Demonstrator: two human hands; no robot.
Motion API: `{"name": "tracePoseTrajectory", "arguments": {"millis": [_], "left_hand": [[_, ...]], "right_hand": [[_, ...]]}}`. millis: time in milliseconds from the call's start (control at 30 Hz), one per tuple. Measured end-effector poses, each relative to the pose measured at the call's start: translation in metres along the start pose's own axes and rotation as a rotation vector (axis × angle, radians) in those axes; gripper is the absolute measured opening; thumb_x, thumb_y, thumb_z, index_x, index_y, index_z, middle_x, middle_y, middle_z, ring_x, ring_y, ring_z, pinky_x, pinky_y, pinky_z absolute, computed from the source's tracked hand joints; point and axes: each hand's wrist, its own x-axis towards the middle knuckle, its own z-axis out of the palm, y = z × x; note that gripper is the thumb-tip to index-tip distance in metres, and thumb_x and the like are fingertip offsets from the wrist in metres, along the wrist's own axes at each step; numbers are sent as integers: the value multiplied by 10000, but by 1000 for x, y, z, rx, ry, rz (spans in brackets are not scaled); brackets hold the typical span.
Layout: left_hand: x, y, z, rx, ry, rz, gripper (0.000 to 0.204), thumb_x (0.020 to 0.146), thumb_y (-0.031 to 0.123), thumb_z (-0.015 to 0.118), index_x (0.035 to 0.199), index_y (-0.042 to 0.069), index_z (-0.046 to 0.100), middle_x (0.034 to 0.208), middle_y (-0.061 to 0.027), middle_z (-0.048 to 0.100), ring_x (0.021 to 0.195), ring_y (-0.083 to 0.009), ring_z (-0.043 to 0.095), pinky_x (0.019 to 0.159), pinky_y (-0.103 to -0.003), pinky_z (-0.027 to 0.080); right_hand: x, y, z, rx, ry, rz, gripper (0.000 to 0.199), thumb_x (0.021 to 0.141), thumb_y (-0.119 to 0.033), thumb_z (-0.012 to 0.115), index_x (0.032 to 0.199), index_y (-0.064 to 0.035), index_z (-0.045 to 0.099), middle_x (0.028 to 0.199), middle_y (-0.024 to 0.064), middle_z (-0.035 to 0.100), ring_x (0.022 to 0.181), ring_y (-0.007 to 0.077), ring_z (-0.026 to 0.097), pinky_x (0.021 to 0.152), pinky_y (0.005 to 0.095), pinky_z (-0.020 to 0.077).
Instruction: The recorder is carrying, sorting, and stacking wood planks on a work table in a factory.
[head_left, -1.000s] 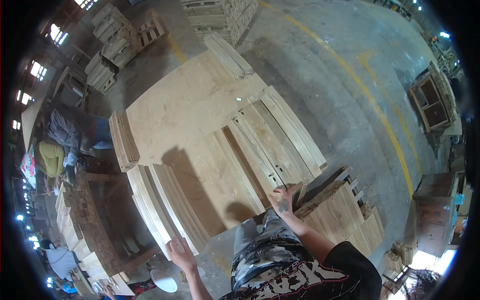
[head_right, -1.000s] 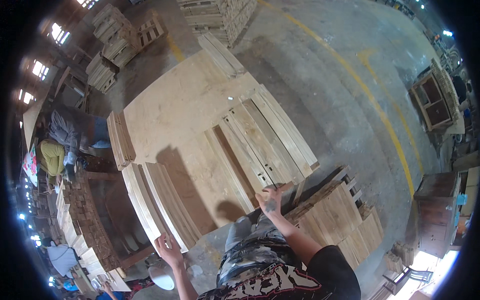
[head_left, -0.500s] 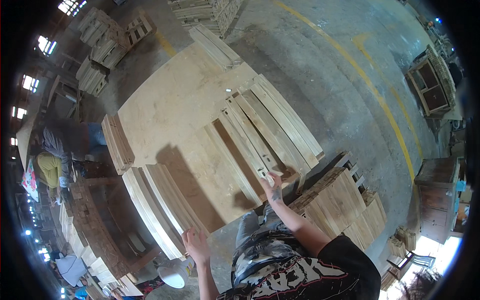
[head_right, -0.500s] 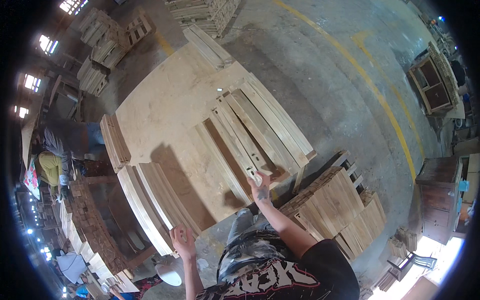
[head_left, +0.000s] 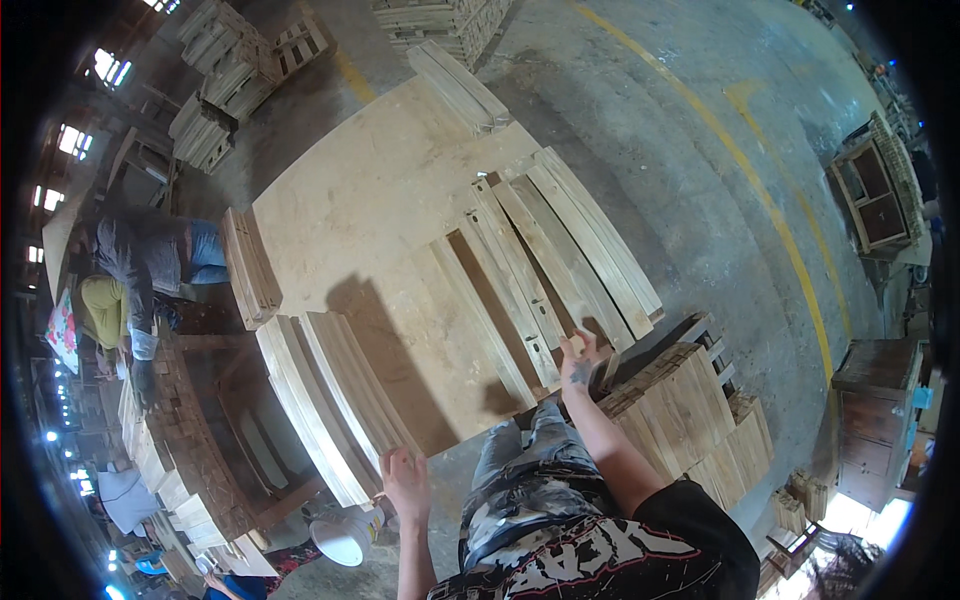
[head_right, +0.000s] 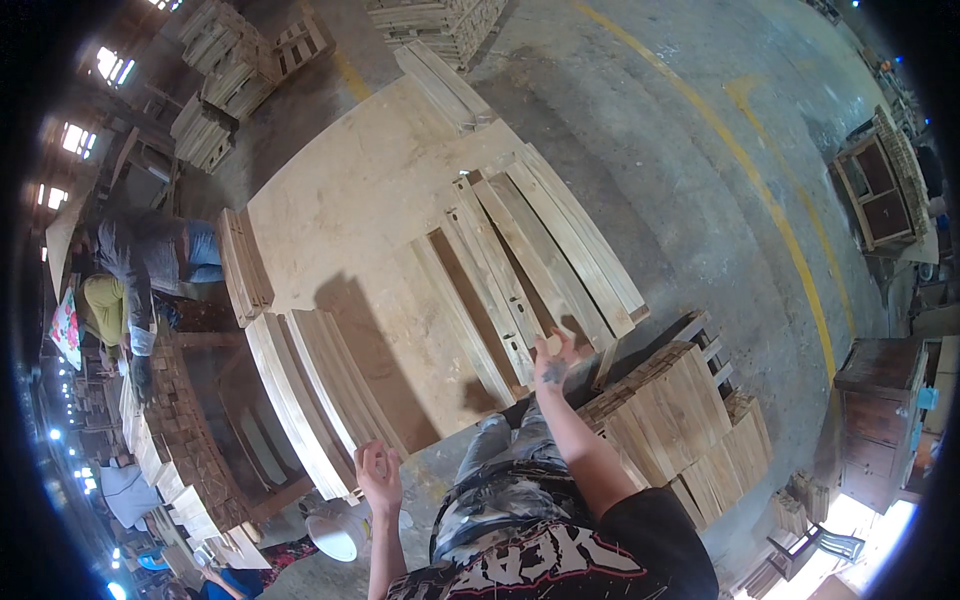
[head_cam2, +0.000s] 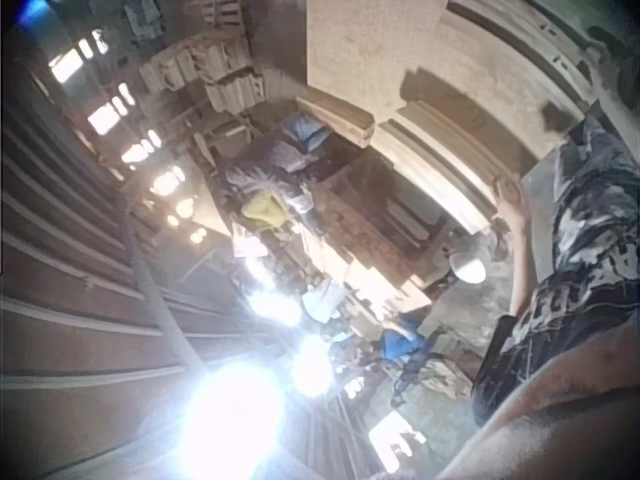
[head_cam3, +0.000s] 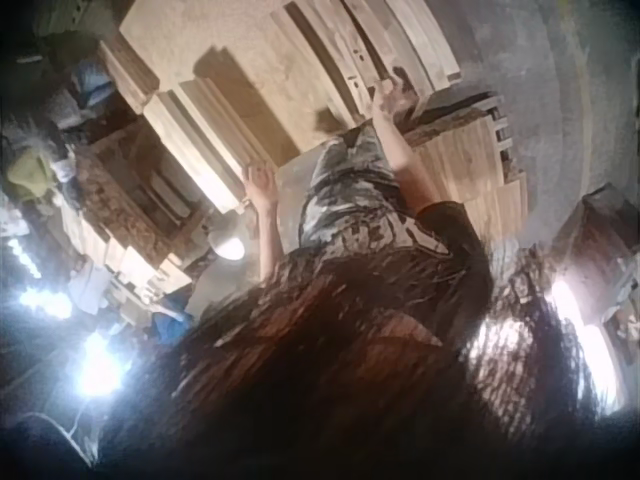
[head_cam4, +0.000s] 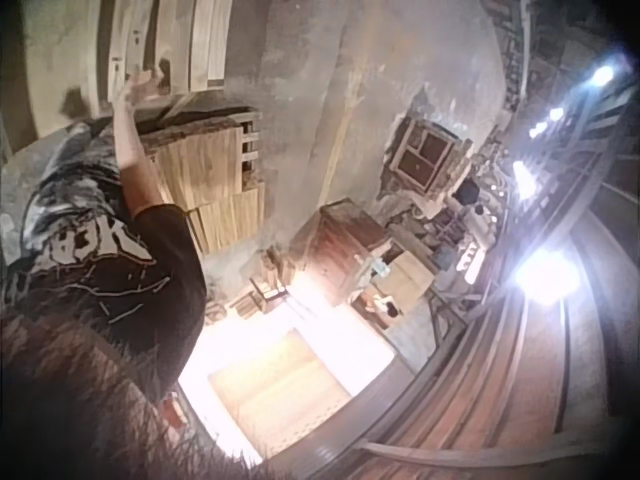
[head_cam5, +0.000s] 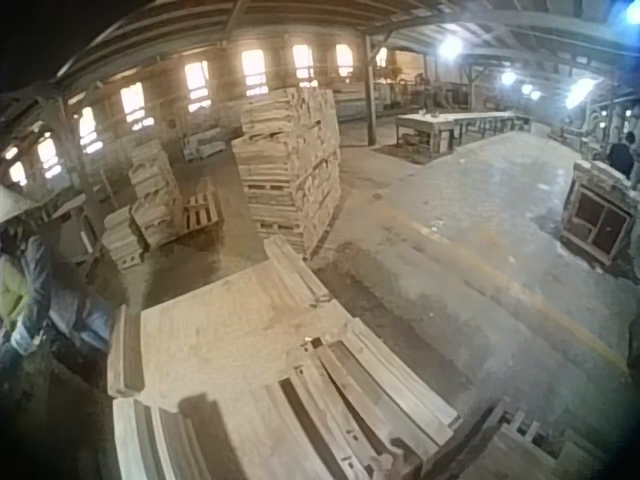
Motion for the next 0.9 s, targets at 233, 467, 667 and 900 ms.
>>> {"name": "tracePoseTrajectory", "arguments": {"millis": [233, 467, 667, 900], "left_hand": [[-6, 1, -20, -83, 17, -114, 219, 850, 93, 666, 1047, 5, 632, 1079, -168, 590, 931, -307, 594, 803, -392, 492], [-24, -7, -24, -98, 120, -244, 193, 846, 69, 685, 1021, 10, 633, 1044, -167, 598, 935, -337, 600, 800, -414, 495], [-41, -18, -30, -8, 178, -219, 233, 825, 80, 709, 1029, 28, 609, 1049, -170, 594, 948, -369, 602, 797, -441, 491], [-39, -46, -32, 242, 373, -295, 299, 791, 123, 720, 1051, 62, 585, 1079, -148, 578, 995, -350, 559, 839, -458, 435]], "right_hand": [[-14, -11, -8, 124, -226, -143, 551, 783, -177, 738, 1256, -25, 501, 1249, 217, 488, 1169, 326, 502, 1038, 424, 379], [64, 38, -30, -217, -386, -597, 729, 797, -274, 742, 1423, -125, 399, 1280, 145, 580, 1150, 349, 571, 954, 404, 475], [57, 0, -38, -348, -544, -643, 865, 770, -114, 720, 1501, -140, 258, 1330, 248, 520, 1192, 412, 539, 990, 444, 457], [62, -2, -40, -447, -593, -562, 884, 757, -36, 667, 1509, -104, 209, 1388, 265, 466, 1236, 411, 509, 1014, 435, 452]]}}
